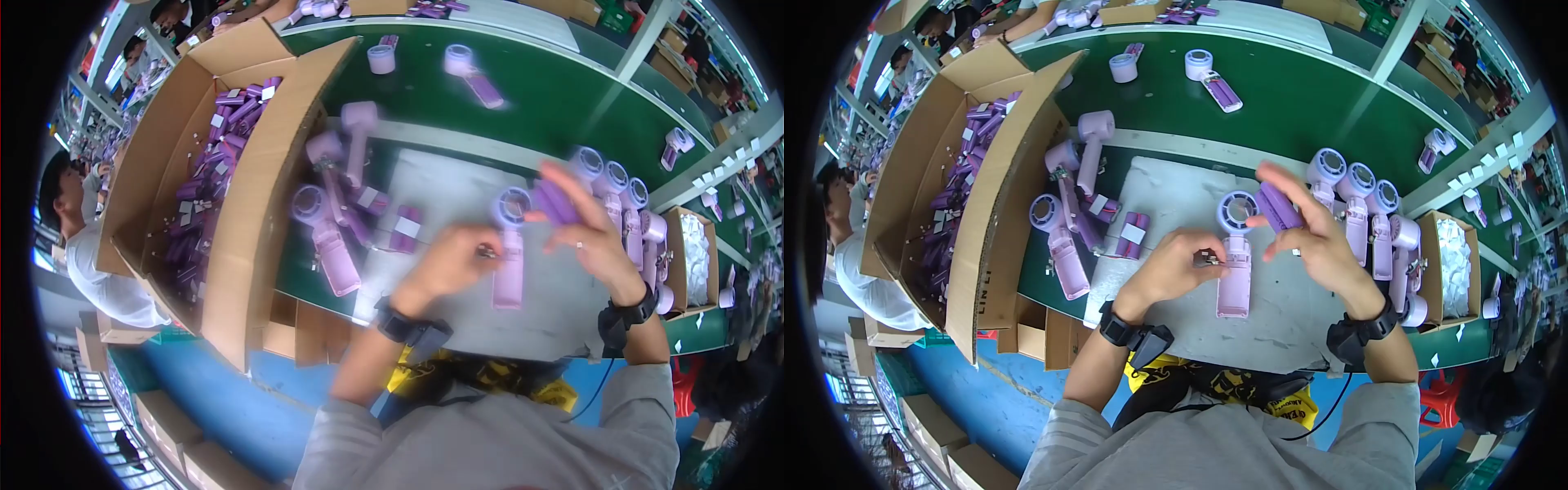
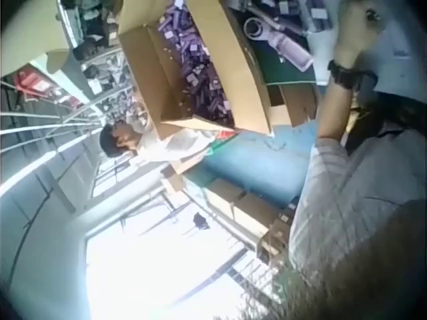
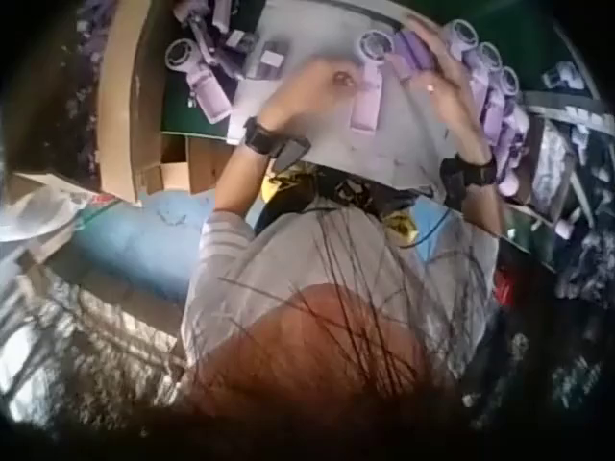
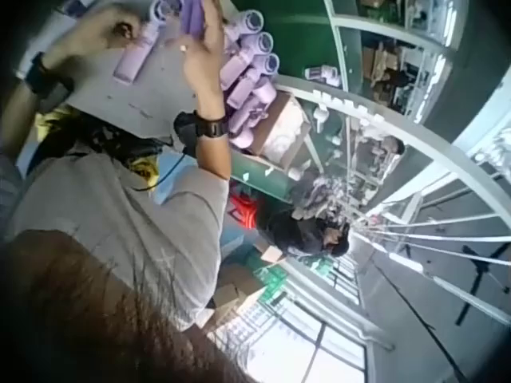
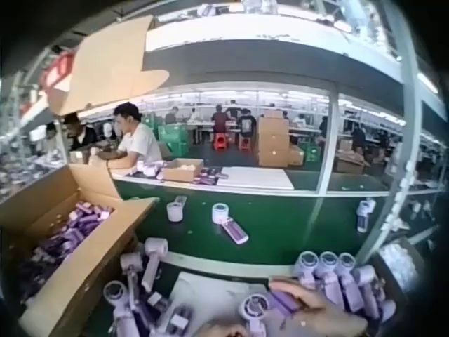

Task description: The person reaches into a box for a battery, places it into a handheld fan casing, and fits a circuit board into the handle. After pressing the components into place, the person sets the fan aside and repeats the process.

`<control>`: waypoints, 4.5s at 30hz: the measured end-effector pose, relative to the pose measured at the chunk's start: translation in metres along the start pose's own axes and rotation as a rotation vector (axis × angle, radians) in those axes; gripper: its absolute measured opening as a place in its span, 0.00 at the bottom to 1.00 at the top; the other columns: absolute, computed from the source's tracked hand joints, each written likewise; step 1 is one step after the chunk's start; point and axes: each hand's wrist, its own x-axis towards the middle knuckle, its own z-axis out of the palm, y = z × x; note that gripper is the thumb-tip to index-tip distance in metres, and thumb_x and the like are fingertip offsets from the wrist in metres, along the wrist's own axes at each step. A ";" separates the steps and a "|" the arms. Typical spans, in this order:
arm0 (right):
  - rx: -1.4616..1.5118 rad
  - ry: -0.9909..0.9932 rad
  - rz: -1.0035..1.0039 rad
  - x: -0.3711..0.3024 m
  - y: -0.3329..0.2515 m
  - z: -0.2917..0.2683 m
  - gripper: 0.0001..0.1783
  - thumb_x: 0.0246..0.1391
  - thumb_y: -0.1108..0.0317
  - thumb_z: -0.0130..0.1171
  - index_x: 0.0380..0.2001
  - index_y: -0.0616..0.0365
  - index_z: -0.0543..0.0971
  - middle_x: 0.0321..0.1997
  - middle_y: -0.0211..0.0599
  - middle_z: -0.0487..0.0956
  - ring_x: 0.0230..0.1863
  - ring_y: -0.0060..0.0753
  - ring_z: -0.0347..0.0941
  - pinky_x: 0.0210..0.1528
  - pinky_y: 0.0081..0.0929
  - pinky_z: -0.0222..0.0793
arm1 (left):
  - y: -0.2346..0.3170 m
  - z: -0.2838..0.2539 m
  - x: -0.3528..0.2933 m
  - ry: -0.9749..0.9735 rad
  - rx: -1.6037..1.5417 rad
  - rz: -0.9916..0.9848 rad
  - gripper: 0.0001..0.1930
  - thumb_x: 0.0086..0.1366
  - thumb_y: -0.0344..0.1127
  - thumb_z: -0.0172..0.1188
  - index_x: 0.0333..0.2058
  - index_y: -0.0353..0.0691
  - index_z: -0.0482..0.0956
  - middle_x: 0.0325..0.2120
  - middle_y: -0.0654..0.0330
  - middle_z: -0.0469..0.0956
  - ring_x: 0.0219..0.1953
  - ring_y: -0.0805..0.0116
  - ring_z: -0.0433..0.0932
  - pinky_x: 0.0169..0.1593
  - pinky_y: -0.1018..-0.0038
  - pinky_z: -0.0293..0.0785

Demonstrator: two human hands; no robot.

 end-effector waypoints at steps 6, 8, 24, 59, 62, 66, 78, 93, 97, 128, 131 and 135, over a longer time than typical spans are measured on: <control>0.565 0.011 0.049 -0.012 0.010 0.006 0.30 0.61 0.70 0.55 0.66 0.57 0.63 0.73 0.48 0.58 0.58 0.50 0.74 0.47 0.31 0.76 | 0.007 -0.005 -0.001 -0.017 0.001 -0.056 0.09 0.53 0.28 0.72 0.32 0.36 0.81 0.29 0.58 0.81 0.32 0.64 0.80 0.38 0.71 0.76; 0.710 0.008 0.037 -0.010 0.013 0.010 0.28 0.62 0.72 0.54 0.64 0.59 0.64 0.73 0.49 0.59 0.57 0.48 0.75 0.45 0.30 0.76 | 0.010 -0.006 -0.001 -0.030 -0.011 -0.072 0.09 0.53 0.27 0.72 0.32 0.36 0.81 0.29 0.59 0.81 0.33 0.65 0.80 0.39 0.72 0.77; -0.385 0.237 -0.281 -0.016 0.064 0.028 0.06 0.53 0.77 0.62 0.32 0.62 0.75 0.30 0.34 0.73 0.26 0.24 0.69 0.30 0.25 0.67 | 0.014 -0.015 -0.011 -0.071 -0.120 -0.162 0.13 0.53 0.17 0.65 0.38 0.35 0.79 0.35 0.60 0.80 0.41 0.69 0.80 0.47 0.73 0.77; -0.872 0.026 -0.561 -0.015 0.056 0.042 0.19 0.38 0.76 0.70 0.36 0.56 0.75 0.32 0.40 0.77 0.31 0.46 0.74 0.31 0.38 0.70 | 0.010 -0.010 -0.017 0.009 -0.084 -0.008 0.19 0.47 0.13 0.62 0.38 0.39 0.84 0.33 0.57 0.79 0.39 0.60 0.80 0.41 0.72 0.77; -0.872 0.041 -0.568 -0.016 0.060 0.041 0.20 0.36 0.77 0.67 0.37 0.55 0.75 0.30 0.37 0.76 0.31 0.42 0.73 0.32 0.37 0.70 | 0.014 -0.014 -0.017 -0.044 0.005 0.007 0.18 0.47 0.13 0.63 0.36 0.40 0.84 0.35 0.57 0.78 0.39 0.59 0.80 0.42 0.71 0.77; -0.844 0.034 -0.540 -0.017 0.057 0.041 0.21 0.36 0.78 0.65 0.38 0.56 0.75 0.31 0.40 0.76 0.32 0.46 0.74 0.33 0.39 0.70 | 0.027 -0.011 -0.013 -0.062 -0.009 0.067 0.16 0.47 0.15 0.65 0.35 0.39 0.83 0.37 0.57 0.77 0.39 0.58 0.79 0.42 0.70 0.77; -0.560 0.254 -0.500 -0.016 0.071 0.043 0.19 0.42 0.78 0.63 0.41 0.58 0.75 0.34 0.39 0.77 0.35 0.39 0.77 0.34 0.30 0.73 | 0.022 -0.013 -0.011 -0.021 -0.107 -0.001 0.16 0.49 0.16 0.67 0.38 0.38 0.83 0.39 0.54 0.77 0.41 0.61 0.79 0.44 0.71 0.77; -0.662 0.259 -0.522 -0.015 0.059 0.042 0.09 0.50 0.69 0.64 0.35 0.57 0.78 0.35 0.36 0.72 0.26 0.31 0.74 0.25 0.26 0.69 | 0.021 -0.017 -0.016 -0.078 -0.280 -0.157 0.13 0.55 0.14 0.64 0.39 0.34 0.81 0.38 0.58 0.76 0.44 0.69 0.77 0.49 0.75 0.78; -0.753 0.249 -0.525 -0.014 0.068 0.042 0.08 0.50 0.66 0.66 0.31 0.56 0.79 0.34 0.35 0.72 0.25 0.30 0.72 0.23 0.26 0.68 | 0.019 -0.015 -0.016 -0.084 -0.292 -0.146 0.11 0.57 0.18 0.66 0.39 0.33 0.80 0.36 0.58 0.77 0.43 0.69 0.77 0.47 0.76 0.78; -0.685 0.157 -0.461 -0.019 0.068 0.042 0.11 0.46 0.75 0.71 0.36 0.54 0.86 0.28 0.33 0.73 0.24 0.29 0.69 0.24 0.27 0.65 | 0.020 -0.015 -0.016 -0.095 -0.502 -0.322 0.12 0.60 0.17 0.64 0.43 0.31 0.79 0.37 0.60 0.80 0.42 0.72 0.80 0.48 0.75 0.80; -0.636 0.126 -0.481 -0.017 0.065 0.041 0.11 0.47 0.74 0.71 0.36 0.53 0.87 0.27 0.33 0.73 0.24 0.28 0.69 0.24 0.26 0.64 | 0.018 -0.019 -0.018 -0.104 -0.582 -0.365 0.17 0.59 0.15 0.64 0.47 0.32 0.78 0.41 0.59 0.80 0.46 0.71 0.79 0.52 0.74 0.78; -0.644 0.099 -0.484 -0.018 0.064 0.041 0.10 0.47 0.74 0.71 0.36 0.53 0.87 0.27 0.32 0.72 0.23 0.28 0.69 0.24 0.26 0.64 | 0.016 -0.019 -0.017 -0.105 -0.627 -0.405 0.19 0.58 0.14 0.64 0.48 0.32 0.78 0.41 0.58 0.80 0.46 0.70 0.80 0.51 0.74 0.79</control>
